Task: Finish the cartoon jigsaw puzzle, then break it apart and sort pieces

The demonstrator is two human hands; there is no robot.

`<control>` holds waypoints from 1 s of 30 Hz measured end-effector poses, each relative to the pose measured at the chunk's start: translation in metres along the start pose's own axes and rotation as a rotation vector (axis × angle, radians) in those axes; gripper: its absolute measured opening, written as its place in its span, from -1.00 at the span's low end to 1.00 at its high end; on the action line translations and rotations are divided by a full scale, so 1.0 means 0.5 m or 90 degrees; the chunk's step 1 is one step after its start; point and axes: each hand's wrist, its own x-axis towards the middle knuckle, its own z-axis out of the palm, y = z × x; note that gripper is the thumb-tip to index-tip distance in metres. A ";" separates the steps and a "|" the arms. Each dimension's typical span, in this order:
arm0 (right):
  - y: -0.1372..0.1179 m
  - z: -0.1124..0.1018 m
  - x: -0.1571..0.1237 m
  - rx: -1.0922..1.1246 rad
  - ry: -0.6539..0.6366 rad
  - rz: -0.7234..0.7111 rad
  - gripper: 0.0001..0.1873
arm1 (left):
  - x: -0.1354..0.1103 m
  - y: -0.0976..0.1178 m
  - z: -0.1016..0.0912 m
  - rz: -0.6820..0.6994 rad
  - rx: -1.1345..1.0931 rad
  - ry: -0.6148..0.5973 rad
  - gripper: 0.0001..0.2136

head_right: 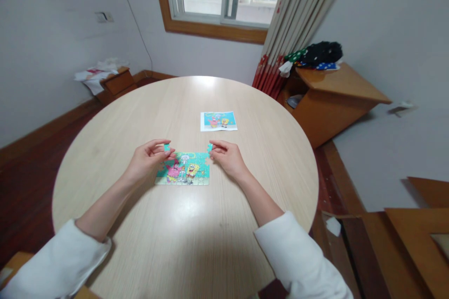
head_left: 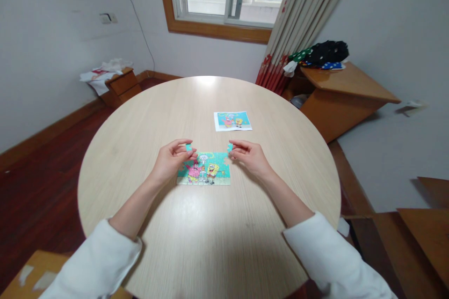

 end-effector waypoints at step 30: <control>-0.009 0.000 -0.005 -0.033 -0.033 0.009 -0.54 | 0.031 0.046 -0.107 -0.075 0.193 -0.168 -0.72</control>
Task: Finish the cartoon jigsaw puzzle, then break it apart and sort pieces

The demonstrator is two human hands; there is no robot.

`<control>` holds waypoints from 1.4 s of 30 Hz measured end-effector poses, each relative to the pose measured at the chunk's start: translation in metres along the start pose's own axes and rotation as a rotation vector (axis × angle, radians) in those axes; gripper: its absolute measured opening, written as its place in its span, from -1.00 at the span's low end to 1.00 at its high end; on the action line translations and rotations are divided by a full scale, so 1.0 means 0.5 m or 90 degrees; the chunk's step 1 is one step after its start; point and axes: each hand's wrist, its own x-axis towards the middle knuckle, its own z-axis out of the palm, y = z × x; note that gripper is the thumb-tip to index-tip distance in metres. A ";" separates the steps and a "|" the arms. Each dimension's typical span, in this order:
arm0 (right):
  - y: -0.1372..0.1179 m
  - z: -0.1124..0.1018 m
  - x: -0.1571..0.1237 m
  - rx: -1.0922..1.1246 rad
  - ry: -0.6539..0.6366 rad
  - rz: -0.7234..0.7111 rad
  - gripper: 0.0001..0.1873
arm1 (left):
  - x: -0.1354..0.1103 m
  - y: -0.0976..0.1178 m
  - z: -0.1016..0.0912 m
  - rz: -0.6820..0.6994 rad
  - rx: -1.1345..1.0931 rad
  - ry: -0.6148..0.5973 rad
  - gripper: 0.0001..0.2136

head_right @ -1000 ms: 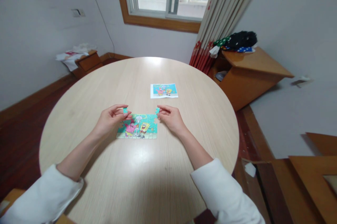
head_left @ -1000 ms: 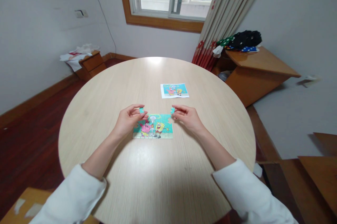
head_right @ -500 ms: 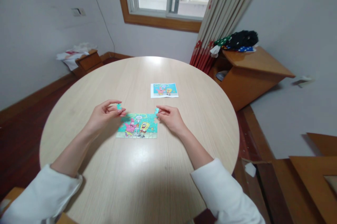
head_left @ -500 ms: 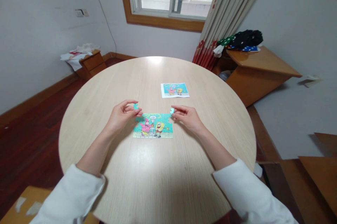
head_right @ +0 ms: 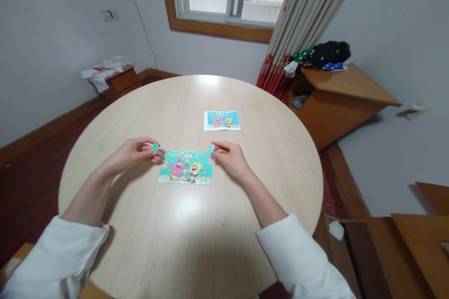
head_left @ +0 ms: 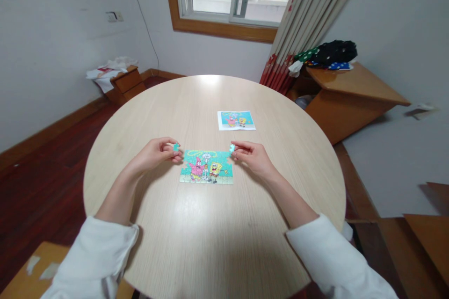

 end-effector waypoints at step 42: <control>-0.006 0.092 -0.035 -0.077 -0.013 -0.188 -0.65 | -0.002 0.014 0.168 -0.114 -0.247 0.010 -0.88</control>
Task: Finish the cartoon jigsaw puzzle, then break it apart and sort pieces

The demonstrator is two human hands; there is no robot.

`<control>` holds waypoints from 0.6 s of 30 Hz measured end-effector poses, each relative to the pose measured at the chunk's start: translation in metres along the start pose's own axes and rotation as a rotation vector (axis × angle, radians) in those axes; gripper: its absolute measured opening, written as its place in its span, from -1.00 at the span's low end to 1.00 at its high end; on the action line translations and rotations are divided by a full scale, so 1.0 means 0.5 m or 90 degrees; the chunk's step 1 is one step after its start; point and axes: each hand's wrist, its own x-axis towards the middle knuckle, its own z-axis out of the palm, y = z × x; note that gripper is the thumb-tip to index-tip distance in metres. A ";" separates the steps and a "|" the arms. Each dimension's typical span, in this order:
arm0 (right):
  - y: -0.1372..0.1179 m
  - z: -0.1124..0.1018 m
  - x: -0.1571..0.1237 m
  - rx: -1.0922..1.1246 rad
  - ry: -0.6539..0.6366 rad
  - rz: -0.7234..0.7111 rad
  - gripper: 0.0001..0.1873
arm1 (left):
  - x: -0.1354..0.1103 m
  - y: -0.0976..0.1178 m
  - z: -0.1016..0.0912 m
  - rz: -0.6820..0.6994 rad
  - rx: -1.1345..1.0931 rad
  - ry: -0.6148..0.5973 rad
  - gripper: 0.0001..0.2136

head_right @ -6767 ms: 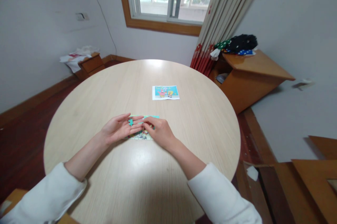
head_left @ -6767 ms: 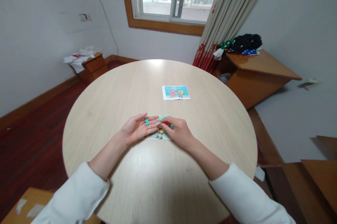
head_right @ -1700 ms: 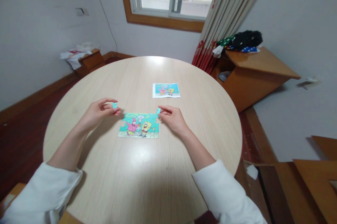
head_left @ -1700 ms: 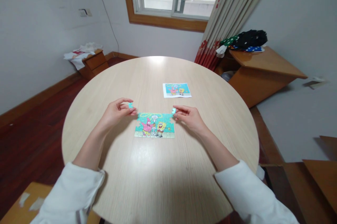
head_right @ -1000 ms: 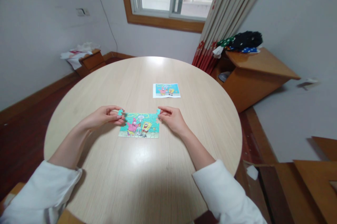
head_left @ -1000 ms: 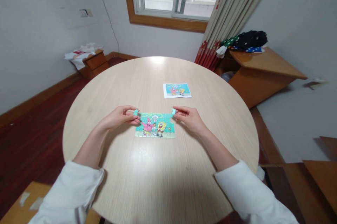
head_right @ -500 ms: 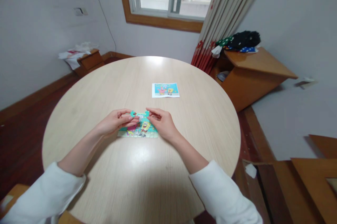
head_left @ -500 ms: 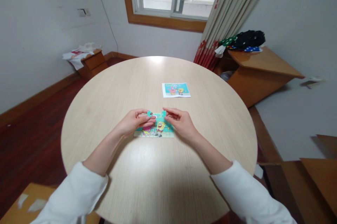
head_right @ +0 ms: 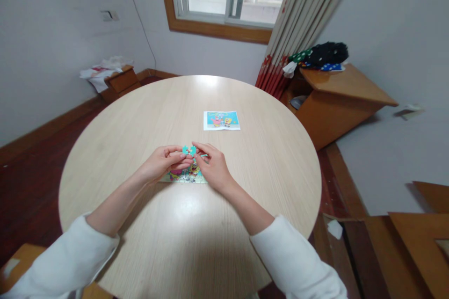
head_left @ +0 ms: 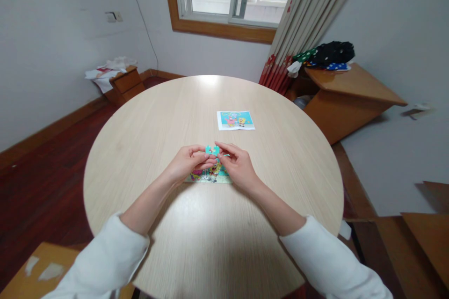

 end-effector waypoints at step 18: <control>-0.137 -0.061 0.092 -0.021 0.052 -0.181 -0.60 | -0.002 0.158 0.080 0.237 0.094 -0.074 -0.92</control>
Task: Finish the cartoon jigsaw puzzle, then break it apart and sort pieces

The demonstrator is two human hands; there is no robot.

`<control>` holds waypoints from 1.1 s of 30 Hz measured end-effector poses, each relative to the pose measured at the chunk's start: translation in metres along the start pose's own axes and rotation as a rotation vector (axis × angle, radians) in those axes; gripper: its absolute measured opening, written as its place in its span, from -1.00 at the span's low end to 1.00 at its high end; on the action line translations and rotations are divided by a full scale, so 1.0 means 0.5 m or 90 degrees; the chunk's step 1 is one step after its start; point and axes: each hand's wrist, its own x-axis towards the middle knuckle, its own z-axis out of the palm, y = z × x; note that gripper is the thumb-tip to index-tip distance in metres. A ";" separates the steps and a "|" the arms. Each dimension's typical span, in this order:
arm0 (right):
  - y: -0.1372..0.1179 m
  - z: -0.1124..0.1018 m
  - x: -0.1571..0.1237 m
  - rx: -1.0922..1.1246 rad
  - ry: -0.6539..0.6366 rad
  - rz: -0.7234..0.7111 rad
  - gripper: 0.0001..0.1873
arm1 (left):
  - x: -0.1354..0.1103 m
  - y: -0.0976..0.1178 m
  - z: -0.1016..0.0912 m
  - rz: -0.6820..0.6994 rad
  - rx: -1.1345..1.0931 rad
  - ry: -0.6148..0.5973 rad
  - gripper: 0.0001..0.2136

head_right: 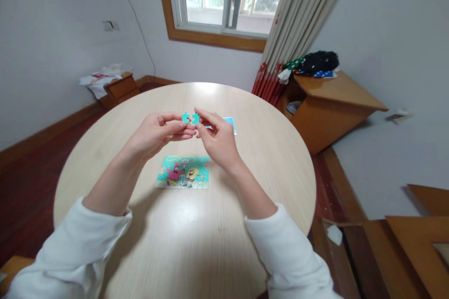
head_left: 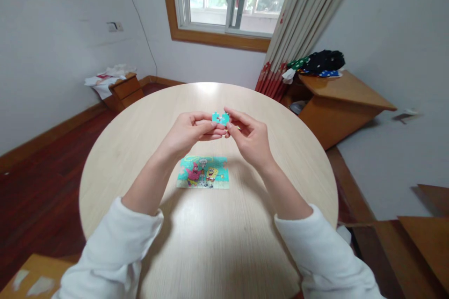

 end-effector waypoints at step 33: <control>-0.111 -0.021 0.026 0.020 -0.051 -0.072 -0.68 | -0.057 0.092 0.019 0.046 0.076 0.041 -0.87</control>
